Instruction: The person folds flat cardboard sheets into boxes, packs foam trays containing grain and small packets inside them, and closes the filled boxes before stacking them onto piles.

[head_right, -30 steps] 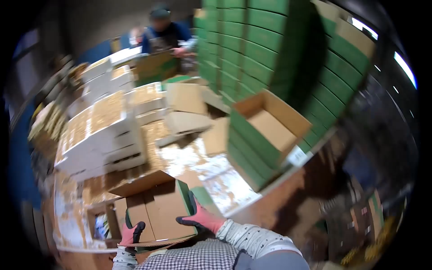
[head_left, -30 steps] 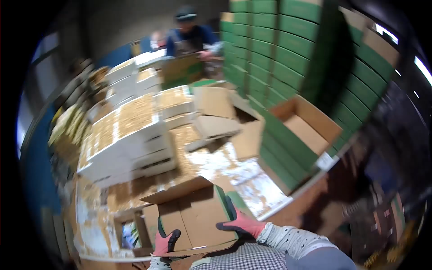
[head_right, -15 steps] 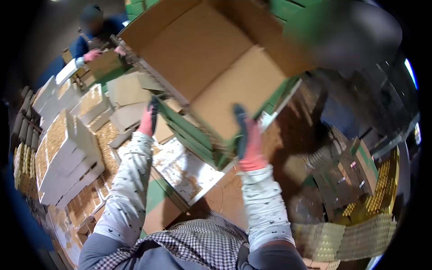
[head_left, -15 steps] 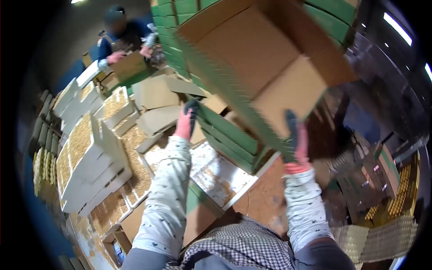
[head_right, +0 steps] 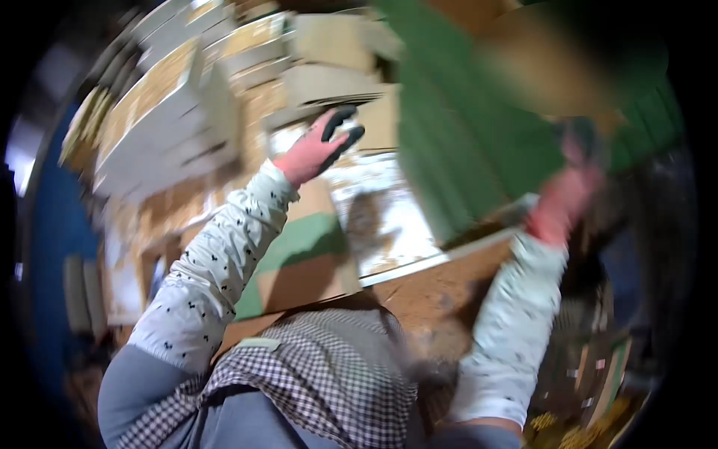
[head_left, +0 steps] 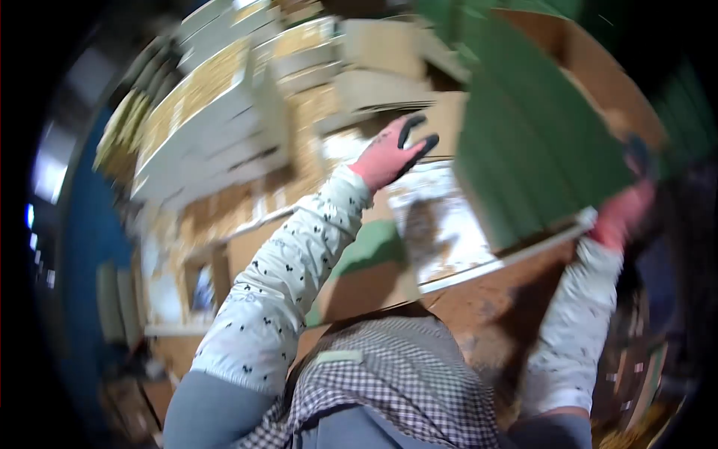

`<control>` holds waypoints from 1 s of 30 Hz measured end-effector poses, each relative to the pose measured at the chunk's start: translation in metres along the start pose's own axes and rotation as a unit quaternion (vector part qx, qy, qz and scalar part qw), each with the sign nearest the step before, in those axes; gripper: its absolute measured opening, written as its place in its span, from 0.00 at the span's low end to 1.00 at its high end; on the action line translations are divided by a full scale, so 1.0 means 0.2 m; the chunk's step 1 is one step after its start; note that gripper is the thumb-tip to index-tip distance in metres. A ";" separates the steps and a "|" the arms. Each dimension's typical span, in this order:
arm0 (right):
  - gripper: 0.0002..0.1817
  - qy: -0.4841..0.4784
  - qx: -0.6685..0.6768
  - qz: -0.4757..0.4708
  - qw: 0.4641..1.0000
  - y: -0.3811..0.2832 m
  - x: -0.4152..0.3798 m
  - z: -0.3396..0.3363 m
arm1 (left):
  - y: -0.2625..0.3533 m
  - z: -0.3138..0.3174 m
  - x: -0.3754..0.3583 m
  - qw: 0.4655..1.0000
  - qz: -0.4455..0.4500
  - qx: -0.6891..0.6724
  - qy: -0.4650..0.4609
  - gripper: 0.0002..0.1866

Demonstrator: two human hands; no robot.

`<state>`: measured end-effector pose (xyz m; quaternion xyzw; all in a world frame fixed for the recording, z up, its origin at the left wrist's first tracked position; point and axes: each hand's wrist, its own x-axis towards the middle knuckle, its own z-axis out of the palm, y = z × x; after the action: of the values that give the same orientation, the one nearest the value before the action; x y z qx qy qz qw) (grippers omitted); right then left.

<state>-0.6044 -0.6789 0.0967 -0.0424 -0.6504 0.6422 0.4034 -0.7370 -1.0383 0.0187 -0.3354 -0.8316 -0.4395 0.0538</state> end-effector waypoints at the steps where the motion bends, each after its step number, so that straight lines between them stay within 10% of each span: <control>1: 0.19 0.094 -0.025 -0.051 0.994 -0.11 -0.20 0.14 | -0.10 -0.14 -0.23 0.995 -0.032 0.088 0.040 0.27; 3: 0.18 0.229 -0.111 -0.243 0.936 -0.11 -0.55 0.12 | -0.35 -0.42 -0.75 0.956 -0.143 0.224 0.122 0.34; 4: 0.19 0.047 -0.291 -0.327 0.898 -0.31 -0.72 0.21 | -0.47 -0.56 -1.07 0.922 -0.223 0.273 0.159 0.39; 6: 0.20 -0.096 -0.286 -0.304 0.904 -0.23 -0.94 0.27 | -0.61 -0.68 -1.75 0.776 -0.493 0.372 0.127 0.51; 8: 0.21 -0.179 -0.033 0.002 0.983 -0.10 -1.07 0.49 | -0.63 -0.80 -2.03 0.752 -0.527 0.371 0.137 0.57; 12: 0.31 -0.305 0.096 0.069 0.945 -0.05 -1.03 0.82 | -0.69 -0.90 -2.13 0.724 -0.615 0.243 0.197 0.61; 15: 0.33 -0.474 -0.053 0.019 0.879 -0.27 -1.00 1.19 | -0.41 -1.00 -1.93 0.742 -0.530 0.262 0.316 0.57; 16: 0.37 -0.485 -0.174 -0.157 0.843 -0.23 -0.99 1.25 | -0.31 -1.05 -1.87 0.720 -0.531 0.289 0.340 0.56; 18: 0.43 -0.454 -0.312 -0.348 0.759 -0.32 -0.99 1.44 | -0.15 -1.14 -1.85 0.828 -0.261 0.106 0.486 0.50; 20: 0.43 -0.456 -0.337 -0.404 0.718 -0.30 -0.97 1.59 | 0.00 -1.19 -1.79 0.847 -0.244 0.115 0.458 0.46; 22: 0.35 -0.622 -0.351 -0.179 0.677 -0.36 -0.98 1.68 | -0.02 -1.13 -1.75 0.791 -0.310 0.199 0.488 0.49; 25: 0.22 -0.581 -0.277 -0.474 0.601 -0.46 -1.11 1.69 | 0.15 -1.12 -1.65 0.823 -0.174 0.374 0.391 0.50; 28: 0.26 -0.649 -0.321 -0.451 0.522 -0.63 -1.19 1.69 | 0.40 -1.06 -1.45 0.902 -0.179 0.373 0.123 0.46; 30: 0.30 -0.784 -0.269 -0.240 0.506 -0.67 -1.18 1.67 | 0.47 -1.01 -1.58 0.897 -0.148 0.385 0.161 0.39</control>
<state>-0.5776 -1.1047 0.1537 0.5292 -0.8282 0.0859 -0.1634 -0.4797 -1.3176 0.0848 -0.0865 -0.9558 -0.1360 0.2460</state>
